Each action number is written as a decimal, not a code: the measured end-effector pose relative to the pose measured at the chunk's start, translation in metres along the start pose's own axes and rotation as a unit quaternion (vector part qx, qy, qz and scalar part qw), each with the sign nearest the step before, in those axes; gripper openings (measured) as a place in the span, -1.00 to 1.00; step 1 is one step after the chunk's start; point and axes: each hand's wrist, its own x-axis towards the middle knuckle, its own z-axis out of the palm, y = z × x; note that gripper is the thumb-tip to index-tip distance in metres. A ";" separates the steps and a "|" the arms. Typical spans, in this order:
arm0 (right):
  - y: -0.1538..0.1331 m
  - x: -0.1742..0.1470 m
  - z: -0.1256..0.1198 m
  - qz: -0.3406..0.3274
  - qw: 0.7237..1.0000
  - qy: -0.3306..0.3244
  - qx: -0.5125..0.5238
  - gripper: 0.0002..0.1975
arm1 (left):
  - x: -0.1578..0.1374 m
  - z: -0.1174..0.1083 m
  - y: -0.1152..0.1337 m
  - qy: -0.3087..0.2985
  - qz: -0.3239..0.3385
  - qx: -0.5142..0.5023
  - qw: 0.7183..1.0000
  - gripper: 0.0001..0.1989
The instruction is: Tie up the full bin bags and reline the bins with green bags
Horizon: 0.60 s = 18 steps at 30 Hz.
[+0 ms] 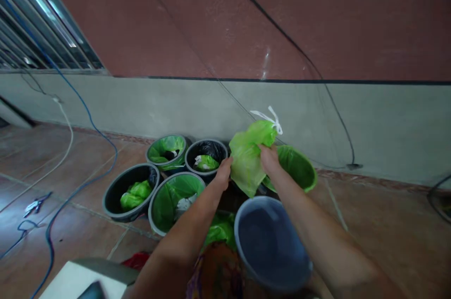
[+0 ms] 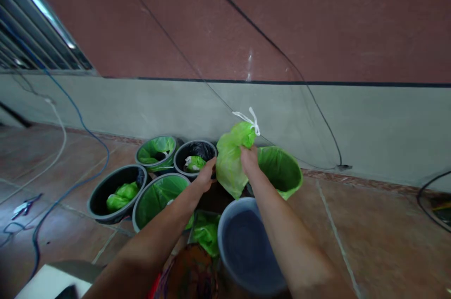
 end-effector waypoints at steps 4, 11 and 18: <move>0.049 0.008 -0.012 -0.018 0.926 -0.072 -0.369 -0.44 | 0.009 -0.014 -0.034 0.043 -0.028 0.032 0.998 -0.67; 0.084 -0.003 0.002 -0.092 0.754 -0.188 -0.623 -0.31 | -0.039 -0.068 -0.149 -0.022 -0.084 0.079 0.993 -0.62; 0.158 0.017 0.017 0.055 0.701 -0.232 -0.672 -0.30 | -0.070 -0.110 -0.211 0.019 -0.092 0.314 0.945 -0.62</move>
